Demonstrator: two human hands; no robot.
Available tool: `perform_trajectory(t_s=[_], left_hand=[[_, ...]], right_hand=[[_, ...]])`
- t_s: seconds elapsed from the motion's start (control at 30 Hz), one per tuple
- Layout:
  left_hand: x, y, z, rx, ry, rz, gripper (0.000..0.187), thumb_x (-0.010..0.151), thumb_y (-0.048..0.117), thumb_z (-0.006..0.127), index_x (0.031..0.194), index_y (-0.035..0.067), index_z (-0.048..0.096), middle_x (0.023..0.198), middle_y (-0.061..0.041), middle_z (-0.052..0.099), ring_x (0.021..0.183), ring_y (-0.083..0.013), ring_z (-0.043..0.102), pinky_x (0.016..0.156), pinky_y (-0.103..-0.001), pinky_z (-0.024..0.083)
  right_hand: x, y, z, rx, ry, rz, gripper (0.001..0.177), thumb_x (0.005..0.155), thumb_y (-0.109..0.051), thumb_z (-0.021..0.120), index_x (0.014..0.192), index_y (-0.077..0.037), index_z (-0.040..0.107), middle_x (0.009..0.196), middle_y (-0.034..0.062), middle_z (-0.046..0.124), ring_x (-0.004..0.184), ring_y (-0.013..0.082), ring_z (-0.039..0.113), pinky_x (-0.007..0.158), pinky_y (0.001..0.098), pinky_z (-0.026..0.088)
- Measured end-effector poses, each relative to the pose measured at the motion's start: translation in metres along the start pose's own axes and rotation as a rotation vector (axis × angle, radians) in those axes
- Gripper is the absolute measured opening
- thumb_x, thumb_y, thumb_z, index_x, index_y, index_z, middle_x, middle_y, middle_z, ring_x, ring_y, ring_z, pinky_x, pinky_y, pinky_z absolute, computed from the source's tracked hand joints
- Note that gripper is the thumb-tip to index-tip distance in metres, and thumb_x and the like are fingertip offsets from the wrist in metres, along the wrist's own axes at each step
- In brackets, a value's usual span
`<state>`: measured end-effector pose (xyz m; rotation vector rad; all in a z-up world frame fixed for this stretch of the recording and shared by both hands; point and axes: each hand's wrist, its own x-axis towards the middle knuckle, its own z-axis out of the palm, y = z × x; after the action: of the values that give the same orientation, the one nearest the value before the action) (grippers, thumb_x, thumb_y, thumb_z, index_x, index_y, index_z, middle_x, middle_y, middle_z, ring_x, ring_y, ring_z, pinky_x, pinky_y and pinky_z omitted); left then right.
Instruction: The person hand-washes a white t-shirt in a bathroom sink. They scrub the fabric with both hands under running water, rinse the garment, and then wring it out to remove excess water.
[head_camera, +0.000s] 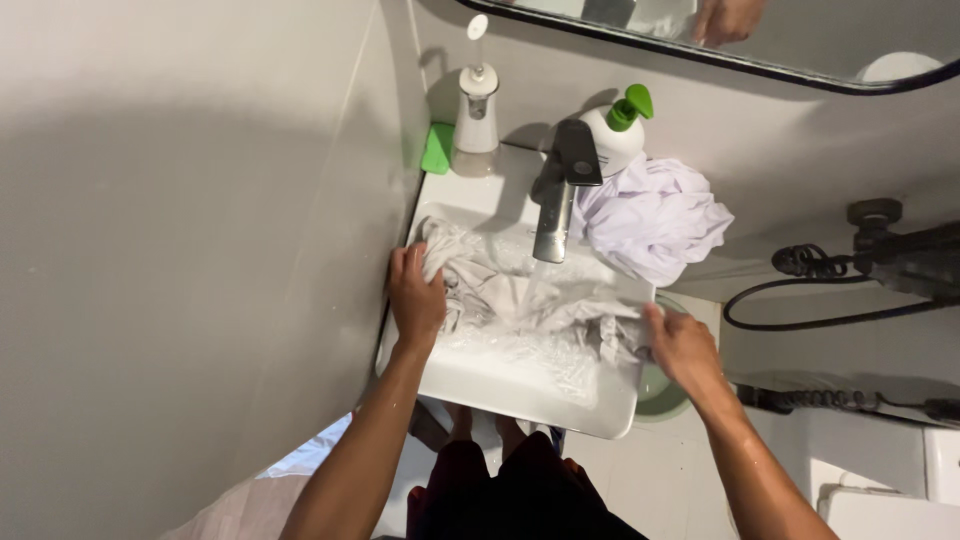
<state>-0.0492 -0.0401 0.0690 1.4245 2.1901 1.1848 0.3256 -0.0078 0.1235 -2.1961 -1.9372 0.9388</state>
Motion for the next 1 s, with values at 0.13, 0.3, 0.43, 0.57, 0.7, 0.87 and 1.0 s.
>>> perform_trajectory(t_s=[0.13, 0.3, 0.43, 0.57, 0.7, 0.87, 1.0], left_hand=[[-0.030, 0.007, -0.012, 0.096, -0.123, -0.124, 0.049, 0.087, 0.017, 0.072, 0.131, 0.002, 0.055, 0.131, -0.019, 0.055, 0.122, -0.0389, 0.058, 0.101, -0.045, 0.050], [-0.031, 0.025, -0.039, 0.514, -0.715, -0.318, 0.105, 0.081, 0.054, 0.081, 0.149, -0.008, 0.029, 0.149, -0.027, 0.038, 0.139, -0.0399, 0.039, 0.115, -0.046, 0.035], [-0.012, 0.043, -0.005, 0.695, -0.873, 0.028, 0.121, 0.078, 0.070, 0.076, 0.151, -0.006, 0.016, 0.164, -0.022, 0.020, 0.152, -0.0368, 0.019, 0.121, -0.051, 0.020], [-0.012, 0.014, 0.055, 0.419, -0.726, 0.440, 0.099, 0.072, 0.046, 0.084, 0.149, 0.004, 0.039, 0.153, -0.022, 0.038, 0.143, -0.0381, 0.033, 0.114, -0.053, 0.026], [-0.015, -0.027, 0.085, 0.394, -0.510, 0.736, 0.039, 0.080, 0.020, 0.080, 0.113, 0.014, 0.060, 0.121, -0.006, 0.068, 0.125, -0.0244, 0.061, 0.113, -0.040, 0.045], [-0.019, -0.002, 0.039, 0.407, -1.013, 0.510, 0.063, 0.075, 0.028, 0.083, 0.128, 0.004, 0.057, 0.107, -0.017, 0.070, 0.104, -0.0352, 0.066, 0.091, -0.044, 0.051], [-0.038, -0.013, 0.055, 0.705, -0.889, 0.786, 0.094, 0.044, 0.047, 0.087, 0.125, 0.007, 0.059, 0.114, -0.016, 0.070, 0.109, -0.0366, 0.066, 0.086, -0.048, 0.053]], right_hand=[[-0.021, -0.024, -0.011, -0.047, -0.134, 0.060, 0.060, 0.104, -0.054, 0.045, 0.100, -0.001, 0.073, 0.071, 0.0202, 0.073, 0.072, 0.0348, 0.074, 0.077, 0.0478, 0.056], [-0.042, -0.057, -0.020, -0.366, -0.371, 0.060, 0.049, 0.093, -0.054, 0.060, 0.122, -0.016, 0.071, 0.101, 0.0106, 0.076, 0.103, 0.0299, 0.071, 0.093, 0.0452, 0.053], [-0.029, -0.076, 0.024, -0.134, 0.074, -0.364, 0.070, 0.076, -0.038, 0.078, 0.136, -0.009, 0.055, 0.121, 0.0176, 0.063, 0.111, 0.0332, 0.062, 0.092, 0.0460, 0.051], [0.010, -0.078, 0.100, -0.282, 0.125, -0.614, 0.079, 0.075, -0.042, 0.079, 0.140, -0.007, 0.053, 0.121, 0.0212, 0.062, 0.114, 0.0397, 0.057, 0.093, 0.0555, 0.046], [0.041, -0.058, 0.113, -0.326, -0.085, -0.454, 0.043, 0.105, -0.051, 0.057, 0.133, -0.019, 0.062, 0.105, 0.0098, 0.074, 0.100, 0.0299, 0.071, 0.097, 0.0431, 0.054], [0.015, -0.066, 0.054, -0.328, -0.394, -0.529, 0.067, 0.082, -0.055, 0.068, 0.134, -0.016, 0.055, 0.113, 0.0153, 0.067, 0.094, 0.0371, 0.071, 0.089, 0.0476, 0.054], [-0.002, -0.092, 0.049, -0.673, -0.644, -0.513, 0.071, 0.087, -0.066, 0.062, 0.136, -0.015, 0.054, 0.114, 0.0189, 0.069, 0.103, 0.0377, 0.068, 0.094, 0.0482, 0.052]])
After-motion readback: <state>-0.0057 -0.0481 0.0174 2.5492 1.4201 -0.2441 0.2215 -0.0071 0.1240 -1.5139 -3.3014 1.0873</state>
